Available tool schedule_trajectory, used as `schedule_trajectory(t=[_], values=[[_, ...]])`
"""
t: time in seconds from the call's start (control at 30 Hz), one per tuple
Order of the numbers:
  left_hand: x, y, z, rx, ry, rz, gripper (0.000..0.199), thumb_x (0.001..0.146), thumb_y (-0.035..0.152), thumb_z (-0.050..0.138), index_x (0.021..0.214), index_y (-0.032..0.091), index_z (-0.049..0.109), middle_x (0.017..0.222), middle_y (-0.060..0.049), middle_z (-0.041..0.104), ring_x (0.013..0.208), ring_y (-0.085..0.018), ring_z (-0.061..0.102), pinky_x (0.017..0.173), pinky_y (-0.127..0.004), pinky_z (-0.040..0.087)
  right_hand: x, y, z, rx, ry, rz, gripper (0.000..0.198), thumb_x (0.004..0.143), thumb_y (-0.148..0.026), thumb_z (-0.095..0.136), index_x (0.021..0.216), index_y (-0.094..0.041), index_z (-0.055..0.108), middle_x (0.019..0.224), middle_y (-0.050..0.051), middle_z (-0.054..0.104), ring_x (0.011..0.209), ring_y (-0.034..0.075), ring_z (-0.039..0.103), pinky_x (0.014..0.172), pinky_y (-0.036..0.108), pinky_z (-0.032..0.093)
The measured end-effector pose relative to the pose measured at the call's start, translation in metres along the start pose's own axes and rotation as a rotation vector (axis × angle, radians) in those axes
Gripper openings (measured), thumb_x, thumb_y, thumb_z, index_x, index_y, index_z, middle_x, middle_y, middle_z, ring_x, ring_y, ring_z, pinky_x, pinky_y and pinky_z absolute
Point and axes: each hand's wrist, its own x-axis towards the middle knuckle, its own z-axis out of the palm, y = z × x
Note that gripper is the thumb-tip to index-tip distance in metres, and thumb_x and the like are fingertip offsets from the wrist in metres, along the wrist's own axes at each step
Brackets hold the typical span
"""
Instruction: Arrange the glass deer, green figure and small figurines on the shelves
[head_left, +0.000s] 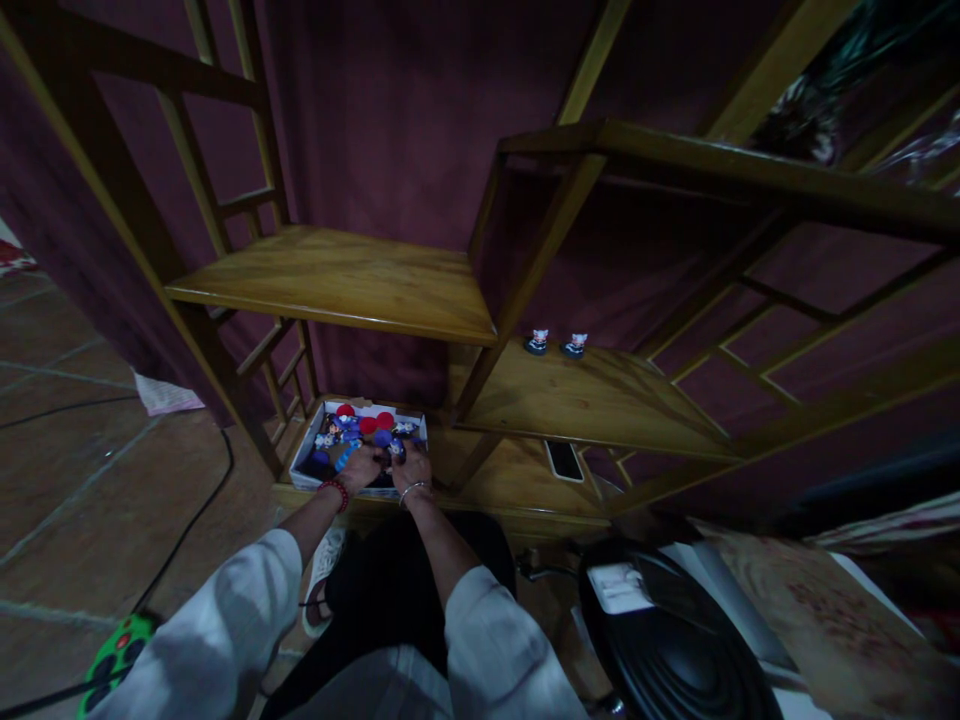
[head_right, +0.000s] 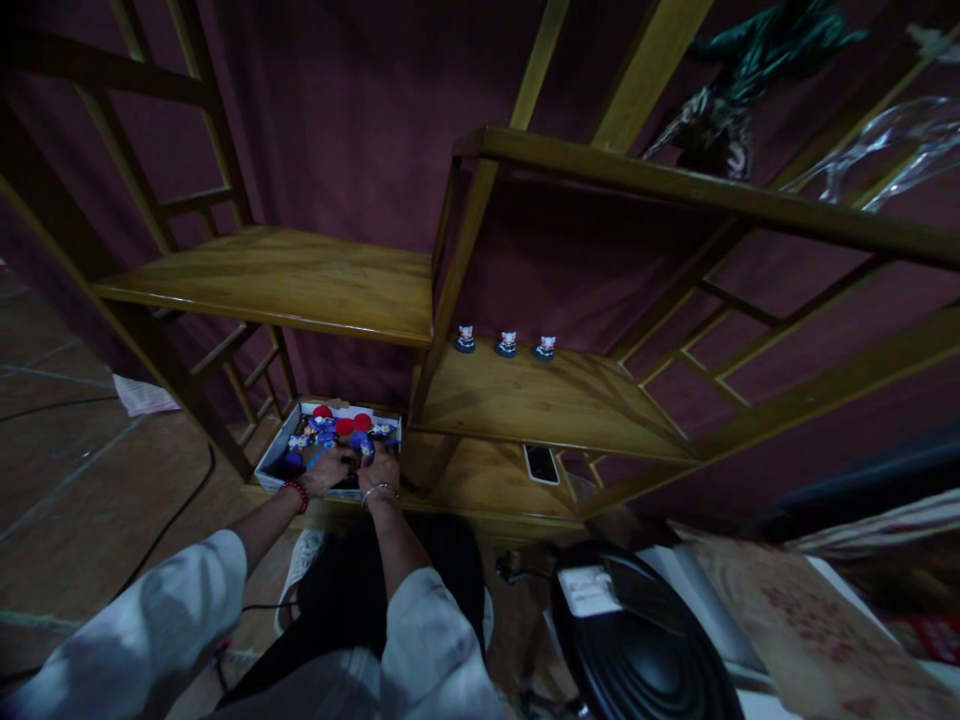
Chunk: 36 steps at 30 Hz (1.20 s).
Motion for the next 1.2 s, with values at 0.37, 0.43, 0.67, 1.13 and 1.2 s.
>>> schedule_trajectory(t=[0.37, 0.43, 0.67, 1.13, 1.2], values=[[-0.002, 0.003, -0.001, 0.000, -0.027, 0.007, 0.026, 0.070, 0.008, 0.046, 0.083, 0.015, 0.068, 0.074, -0.006, 0.068, 0.067, -0.014, 0.062, 0.062, -0.021, 0.047, 0.001, -0.003, 0.006, -0.045, -0.041, 0.070, 0.032, 0.081, -0.020, 0.046, 0.112, -0.014, 0.051, 0.107, 0.012, 0.060, 0.098, 0.019, 0.057, 0.082, 0.028, 0.041], [-0.001, 0.002, 0.000, 0.005, -0.010, -0.009, 0.026, 0.072, 0.009, 0.045, 0.086, 0.014, 0.067, 0.074, -0.006, 0.068, 0.065, -0.013, 0.062, 0.061, -0.021, 0.047, 0.002, -0.003, 0.007, -0.033, -0.039, 0.087, 0.033, 0.080, -0.019, 0.047, 0.112, -0.012, 0.050, 0.107, 0.013, 0.061, 0.098, 0.020, 0.058, 0.082, 0.027, 0.041], [0.000, 0.004, -0.005, 0.044, 0.090, -0.029, 0.024, 0.074, 0.009, 0.046, 0.083, 0.016, 0.068, 0.090, -0.007, 0.069, 0.087, -0.016, 0.061, 0.083, -0.026, 0.043, 0.001, -0.002, 0.002, 0.013, -0.046, 0.076, 0.041, 0.080, -0.017, 0.046, 0.121, -0.020, 0.045, 0.098, 0.007, 0.065, 0.089, 0.018, 0.061, 0.075, 0.026, 0.043], [-0.004, 0.006, -0.008, -0.063, 0.092, -0.088, 0.031, 0.074, 0.007, 0.041, 0.092, 0.013, 0.065, 0.084, -0.005, 0.069, 0.074, -0.012, 0.062, 0.071, -0.020, 0.046, -0.001, -0.004, -0.004, 0.165, 0.025, 0.118, 0.039, 0.081, -0.019, 0.043, 0.119, -0.022, 0.044, 0.104, 0.003, 0.062, 0.094, 0.014, 0.059, 0.081, 0.023, 0.043], [-0.005, 0.007, -0.008, -0.089, 0.082, -0.094, 0.031, 0.074, 0.006, 0.040, 0.092, 0.012, 0.065, 0.084, -0.006, 0.069, 0.071, -0.011, 0.062, 0.069, -0.020, 0.047, -0.001, -0.004, -0.004, 0.186, 0.028, 0.119, 0.038, 0.081, -0.019, 0.043, 0.119, -0.022, 0.044, 0.104, 0.003, 0.062, 0.093, 0.015, 0.059, 0.082, 0.024, 0.043]])
